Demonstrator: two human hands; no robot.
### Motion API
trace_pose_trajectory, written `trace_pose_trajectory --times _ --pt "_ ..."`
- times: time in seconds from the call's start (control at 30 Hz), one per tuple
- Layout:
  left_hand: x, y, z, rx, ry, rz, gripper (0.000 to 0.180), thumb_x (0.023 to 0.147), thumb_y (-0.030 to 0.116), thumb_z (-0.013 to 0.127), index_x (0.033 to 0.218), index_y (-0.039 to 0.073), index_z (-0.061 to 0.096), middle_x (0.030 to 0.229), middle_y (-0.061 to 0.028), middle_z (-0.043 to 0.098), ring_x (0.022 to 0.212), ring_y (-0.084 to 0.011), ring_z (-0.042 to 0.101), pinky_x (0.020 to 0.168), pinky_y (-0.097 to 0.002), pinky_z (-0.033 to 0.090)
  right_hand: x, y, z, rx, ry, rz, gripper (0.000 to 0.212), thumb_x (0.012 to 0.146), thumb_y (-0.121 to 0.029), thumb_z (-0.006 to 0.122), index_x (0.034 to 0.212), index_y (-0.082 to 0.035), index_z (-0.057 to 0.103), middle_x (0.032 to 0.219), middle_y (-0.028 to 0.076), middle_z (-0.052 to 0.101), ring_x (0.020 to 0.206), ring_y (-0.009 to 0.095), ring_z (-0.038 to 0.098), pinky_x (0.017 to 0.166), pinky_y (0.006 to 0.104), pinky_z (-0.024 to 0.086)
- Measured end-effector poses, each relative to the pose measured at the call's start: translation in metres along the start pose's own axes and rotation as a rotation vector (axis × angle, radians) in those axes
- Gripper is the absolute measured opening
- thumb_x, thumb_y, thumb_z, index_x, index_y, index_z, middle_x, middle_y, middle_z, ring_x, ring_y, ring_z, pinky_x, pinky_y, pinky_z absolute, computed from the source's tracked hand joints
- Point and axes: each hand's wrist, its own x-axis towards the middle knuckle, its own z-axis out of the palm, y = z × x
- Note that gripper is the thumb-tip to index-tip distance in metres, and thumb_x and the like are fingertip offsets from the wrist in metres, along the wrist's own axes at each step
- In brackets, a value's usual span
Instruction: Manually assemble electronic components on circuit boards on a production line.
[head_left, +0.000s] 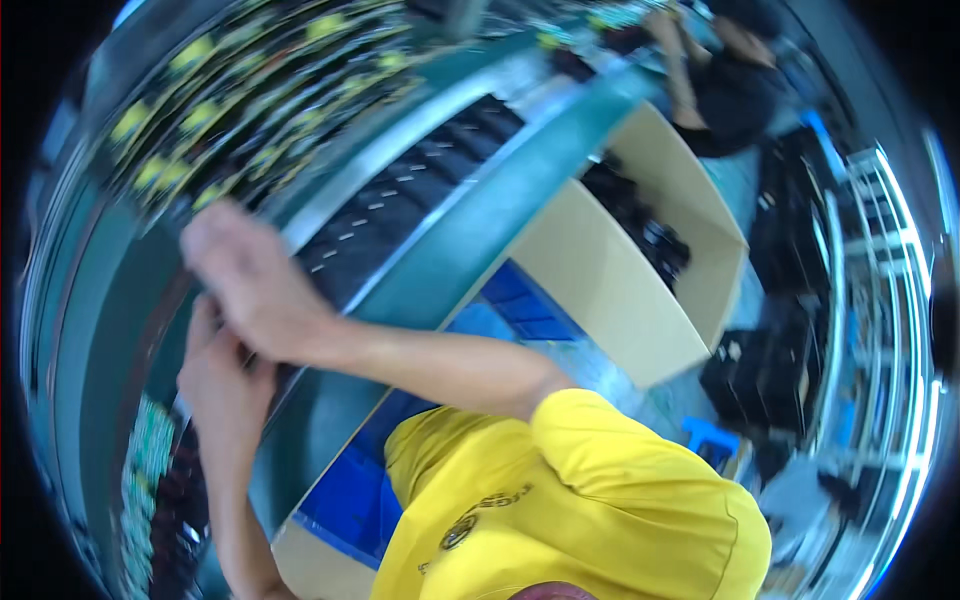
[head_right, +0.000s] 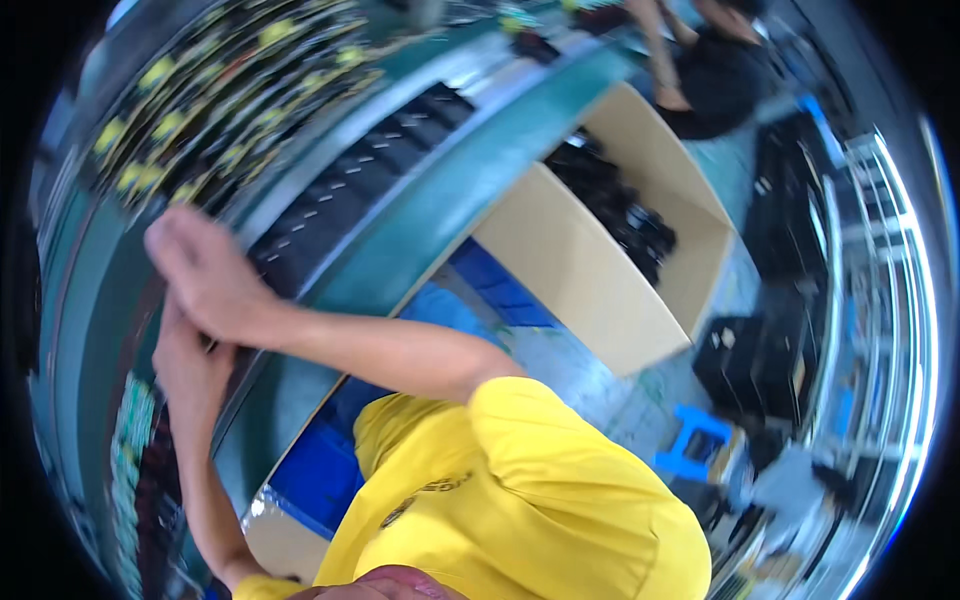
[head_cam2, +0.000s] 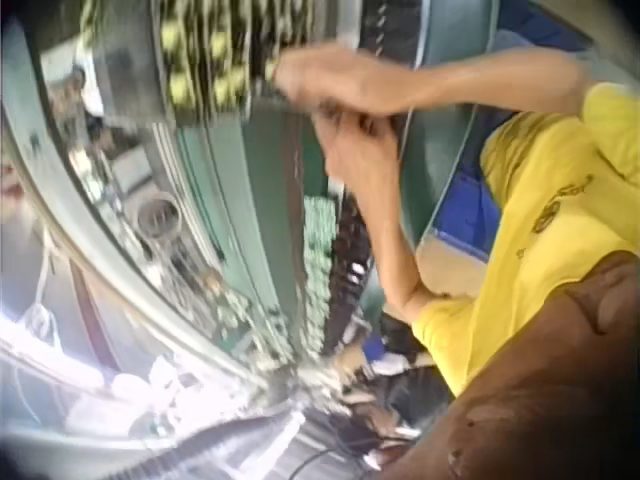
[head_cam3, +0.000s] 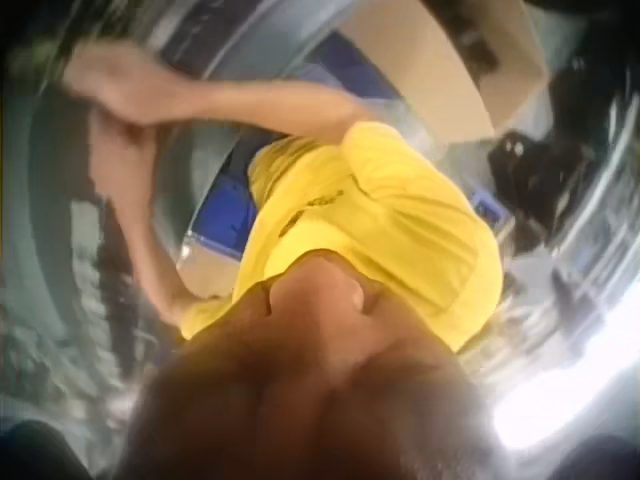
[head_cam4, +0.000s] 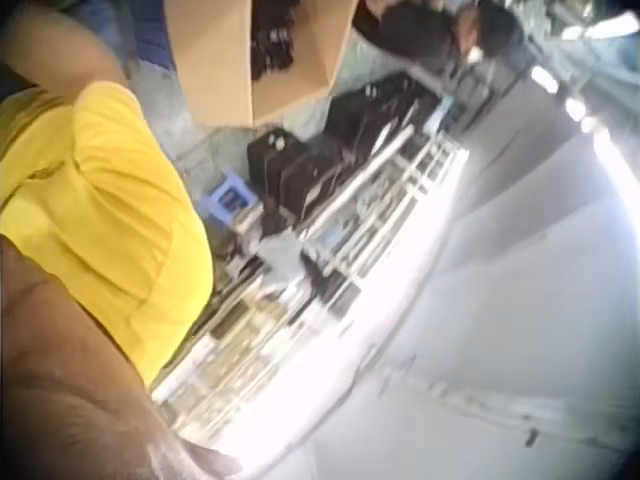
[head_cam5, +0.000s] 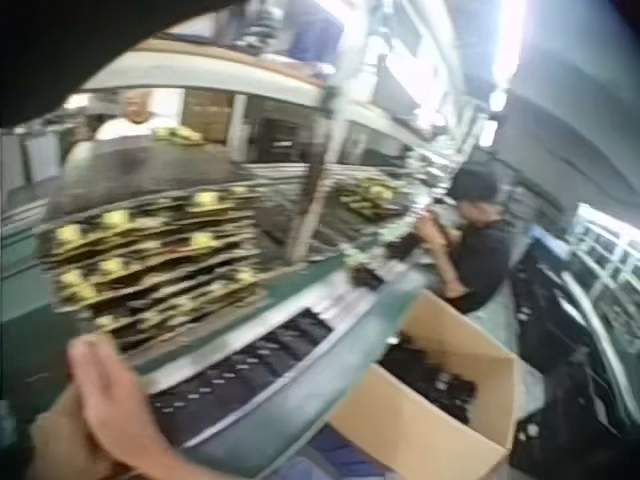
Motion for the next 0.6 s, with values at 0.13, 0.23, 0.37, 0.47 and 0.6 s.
trace_pose_trajectory --times 0.13,0.23,0.37,0.47,0.6 --pt "0.005 -0.016 0.009 -0.023 -0.083 -0.151 0.064 0.092 0.012 0.081 0.152 -0.002 0.065 0.134 -0.0255 0.078 0.112 -0.0458 0.076 0.092 -0.0466 0.059 0.002 0.004 -0.002 0.06 -0.051 -0.007 0.031 0.109 -0.009 0.059 0.08 -0.005 0.051 0.078 -0.002 0.049 0.073 0.012 0.04 0.067 0.03 0.04" --pt "0.007 -0.009 0.013 -0.062 -0.058 -0.091 0.061 0.092 0.013 0.081 0.149 -0.005 0.066 0.132 -0.0264 0.078 0.109 -0.0468 0.076 0.092 -0.0467 0.059 -0.001 0.001 -0.015 0.013 -0.04 0.016 0.034 0.108 -0.009 0.06 0.076 -0.005 0.049 0.075 -0.002 0.051 0.069 0.011 0.038 0.063 0.0293 0.038" --pt "0.003 -0.03 0.01 0.093 -0.155 -0.152 0.061 0.094 0.013 0.081 0.15 -0.004 0.065 0.132 -0.0261 0.076 0.115 -0.0448 0.074 0.099 -0.0461 0.058 -0.003 -0.012 -0.008 0.034 -0.042 0.071 0.014 0.106 -0.011 0.066 0.094 -0.005 0.063 0.082 0.002 0.06 0.069 0.016 0.05 0.065 0.0352 0.045" --pt "-0.014 -0.043 0.009 -0.652 -0.045 -0.201 0.06 0.093 0.012 0.081 0.148 -0.003 0.065 0.136 -0.0218 0.074 0.117 -0.0394 0.074 0.1 -0.0454 0.058 -0.017 -0.07 -0.026 -0.159 -0.195 -0.168 0.011 0.104 -0.018 0.072 0.11 -0.009 0.071 0.1 0.008 0.065 0.075 0.023 0.061 0.068 0.0386 0.051" --pt "0.036 0.024 -0.039 0.013 -0.434 -0.01 0.039 0.085 0.004 0.076 0.124 0.007 0.075 0.126 -0.0081 0.071 0.106 -0.0273 0.07 0.087 -0.0396 0.056 -0.05 -0.077 -0.075 -1.195 -0.458 -0.374 0.013 0.09 -0.023 0.078 0.101 -0.016 0.081 0.11 0.011 0.06 0.092 0.028 0.059 0.079 0.0409 0.049"
